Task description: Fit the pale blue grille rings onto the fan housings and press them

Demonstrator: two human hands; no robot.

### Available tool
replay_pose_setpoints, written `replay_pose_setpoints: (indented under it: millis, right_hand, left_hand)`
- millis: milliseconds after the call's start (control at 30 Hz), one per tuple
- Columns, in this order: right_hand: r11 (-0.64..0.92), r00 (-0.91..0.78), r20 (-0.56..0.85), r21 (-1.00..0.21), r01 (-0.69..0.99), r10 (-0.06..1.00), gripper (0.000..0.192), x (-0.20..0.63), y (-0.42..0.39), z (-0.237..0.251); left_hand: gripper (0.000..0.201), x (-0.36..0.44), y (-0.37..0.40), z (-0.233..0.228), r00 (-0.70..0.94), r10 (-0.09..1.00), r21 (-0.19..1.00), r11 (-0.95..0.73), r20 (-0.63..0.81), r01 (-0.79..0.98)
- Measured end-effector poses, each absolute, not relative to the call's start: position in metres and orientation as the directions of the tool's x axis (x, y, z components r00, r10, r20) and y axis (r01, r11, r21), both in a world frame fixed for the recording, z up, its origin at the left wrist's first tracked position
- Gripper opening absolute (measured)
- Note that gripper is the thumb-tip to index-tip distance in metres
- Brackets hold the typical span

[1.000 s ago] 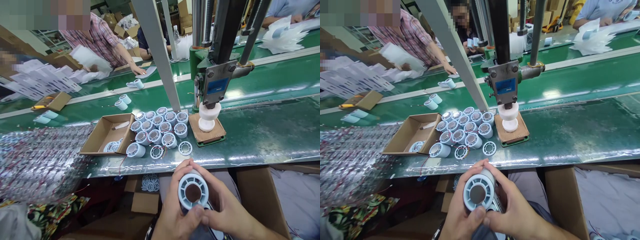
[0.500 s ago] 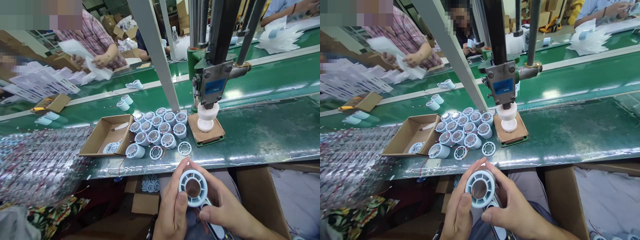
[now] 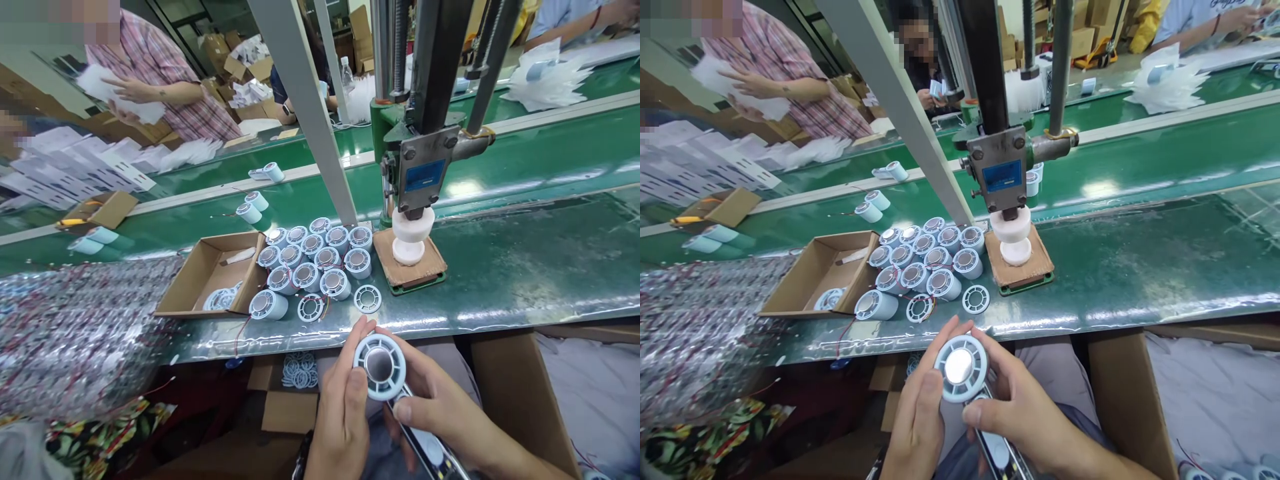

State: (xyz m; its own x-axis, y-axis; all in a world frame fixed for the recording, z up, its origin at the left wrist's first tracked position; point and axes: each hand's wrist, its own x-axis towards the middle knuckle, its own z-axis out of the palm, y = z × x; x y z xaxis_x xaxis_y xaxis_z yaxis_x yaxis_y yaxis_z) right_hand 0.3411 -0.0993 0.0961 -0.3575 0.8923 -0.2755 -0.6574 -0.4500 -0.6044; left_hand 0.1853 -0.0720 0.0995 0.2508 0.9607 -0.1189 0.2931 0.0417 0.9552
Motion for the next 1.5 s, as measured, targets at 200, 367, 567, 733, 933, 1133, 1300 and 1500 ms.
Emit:
replay_pose_setpoints:
  millis: [200, 367, 567, 733, 933, 1133, 1300, 1500]
  right_hand:
    - [-0.532, -0.38, -0.374, -0.54, -0.653, 0.846, 0.105, 0.338, -0.097, 0.098]
    - [-0.56, -0.336, -0.469, -0.508, -0.654, 0.817, 0.096, 0.333, -0.099, 0.093]
    - [-0.507, -0.234, -0.487, -0.563, -0.652, 0.842, 0.092, 0.326, -0.104, 0.086]
    - [-0.499, -0.218, -0.475, -0.616, -0.61, 0.852, 0.094, 0.324, -0.11, 0.087]
    - [-0.483, -0.258, -0.417, -0.634, -0.604, 0.871, 0.107, 0.324, -0.11, 0.087]
    - [-0.52, -0.268, -0.453, -0.642, -0.563, 0.85, 0.103, 0.327, -0.11, 0.086]
    - [-0.279, 0.009, -0.293, -0.921, -0.272, 0.956, 0.075, 0.323, -0.111, 0.071]
    - [0.028, 0.014, 0.031, -0.987, 0.157, 0.999, 0.062, 0.297, -0.126, 0.016]
  left_hand:
    - [0.058, 0.178, -0.064, 0.091, 0.288, 0.95, 0.921, 0.001, -0.123, 0.389]
    - [0.059, 0.181, -0.062, 0.096, 0.271, 0.952, 0.904, 0.011, -0.14, 0.426]
    - [0.077, 0.186, -0.06, 0.101, 0.352, 0.927, 0.892, -0.044, -0.132, 0.45]
    - [0.05, 0.188, -0.056, 0.1, 0.355, 0.932, 0.9, -0.099, -0.065, 0.425]
    - [0.05, 0.186, -0.058, 0.092, 0.279, 0.96, 0.901, -0.126, 0.006, 0.415]
    - [0.051, 0.185, -0.06, 0.085, 0.254, 0.967, 0.894, -0.121, 0.009, 0.431]
    - [0.048, 0.189, -0.064, 0.088, 0.286, 0.949, 0.801, -0.276, 0.137, 0.531]
    - [0.042, 0.202, -0.062, 0.083, 0.162, 0.956, 0.76, -0.294, 0.246, 0.579]
